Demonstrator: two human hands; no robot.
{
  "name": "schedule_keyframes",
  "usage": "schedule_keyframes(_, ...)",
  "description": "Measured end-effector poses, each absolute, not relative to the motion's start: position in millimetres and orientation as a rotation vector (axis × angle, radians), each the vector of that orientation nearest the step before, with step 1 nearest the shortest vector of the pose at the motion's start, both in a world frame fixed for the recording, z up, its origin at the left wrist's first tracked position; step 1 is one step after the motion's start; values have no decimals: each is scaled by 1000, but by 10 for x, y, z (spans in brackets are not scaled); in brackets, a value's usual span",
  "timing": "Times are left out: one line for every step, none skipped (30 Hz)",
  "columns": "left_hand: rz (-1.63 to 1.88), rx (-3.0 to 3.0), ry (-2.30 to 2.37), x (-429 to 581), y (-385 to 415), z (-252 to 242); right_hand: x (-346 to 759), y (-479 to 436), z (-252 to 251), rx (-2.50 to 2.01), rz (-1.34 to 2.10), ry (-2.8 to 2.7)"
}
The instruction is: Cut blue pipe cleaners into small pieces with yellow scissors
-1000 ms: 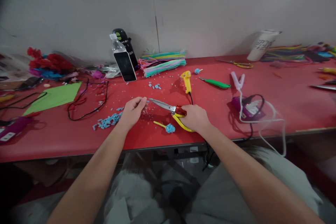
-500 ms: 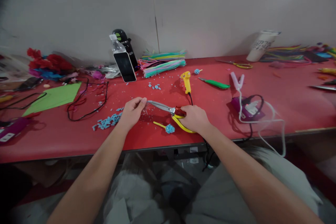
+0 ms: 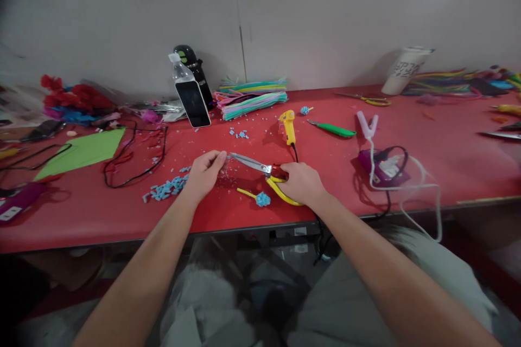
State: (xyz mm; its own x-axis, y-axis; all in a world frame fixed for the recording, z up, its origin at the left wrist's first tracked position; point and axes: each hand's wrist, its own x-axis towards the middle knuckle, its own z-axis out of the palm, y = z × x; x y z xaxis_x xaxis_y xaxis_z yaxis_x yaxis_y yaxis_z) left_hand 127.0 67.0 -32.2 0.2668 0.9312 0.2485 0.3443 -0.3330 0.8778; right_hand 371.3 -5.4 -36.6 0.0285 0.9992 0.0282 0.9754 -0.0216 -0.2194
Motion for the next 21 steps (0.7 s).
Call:
schedule_keyframes(1043,1829,1160,1269,670,-322,3712,-54,-366,-2115,196,-2065)
schedule_keyframes(1041,1836,1162,1267,669,-321,3711,-53,-367,-2115,194,-2066)
schedule_keyframes(1042,1845,1165,1266,668,-318,3710,-52,-367,-2116,190,-2067)
schedule_keyframes(1042,1855,1167,1266,666,-316,3708,-51,-366,-2118,187,-2068)
schedule_keyframes(1041,1863,1167,1265,664,-314,3706,-49,-365,-2119,184,-2069)
schedule_keyframes(1041,1867,1165,1266,663,-312,3704,-46,-363,-2120,182,-2069)
schedule_keyframes(1041,1866,1163,1266,662,-312,3702,-43,-360,-2122,179,-2069)
schedule_keyframes(1040,1860,1161,1268,662,-312,3700,-39,-358,-2124,177,-2070)
schedule_keyframes(1038,1851,1160,1269,661,-314,3699,-35,-355,-2128,175,-2072)
schedule_keyframes(1038,1838,1160,1271,662,-315,3698,-32,-353,-2134,172,-2074)
schedule_keyframes(1039,1822,1159,1273,662,-316,3698,-29,-352,-2143,169,-2074)
schedule_keyframes(1038,1807,1158,1275,662,-316,3699,-28,-352,-2149,166,-2072)
schedule_keyframes(1038,1793,1158,1276,663,-317,3700,-28,-352,-2151,166,-2067)
schedule_keyframes(1037,1780,1161,1277,664,-318,3701,-30,-353,-2149,170,-2059)
schedule_keyframes(1034,1769,1164,1277,666,-320,3702,-34,-354,-2142,179,-2050)
schedule_keyframes(1029,1761,1167,1276,669,-323,3704,-39,-355,-2135,192,-2042)
schedule_keyframes(1027,1756,1169,1275,672,-327,3706,-44,-356,-2126,204,-2036)
schedule_keyframes(1027,1750,1170,1274,676,-332,3707,-49,-356,-2119,212,-2033)
schedule_keyframes(1027,1742,1168,1273,679,-338,3709,-53,-356,-2116,214,-2030)
schedule_keyframes(1026,1735,1167,1272,681,-343,3710,-57,-356,-2115,211,-2030)
schedule_keyframes(1026,1727,1168,1273,681,-346,3711,-59,-356,-2115,206,-2030)
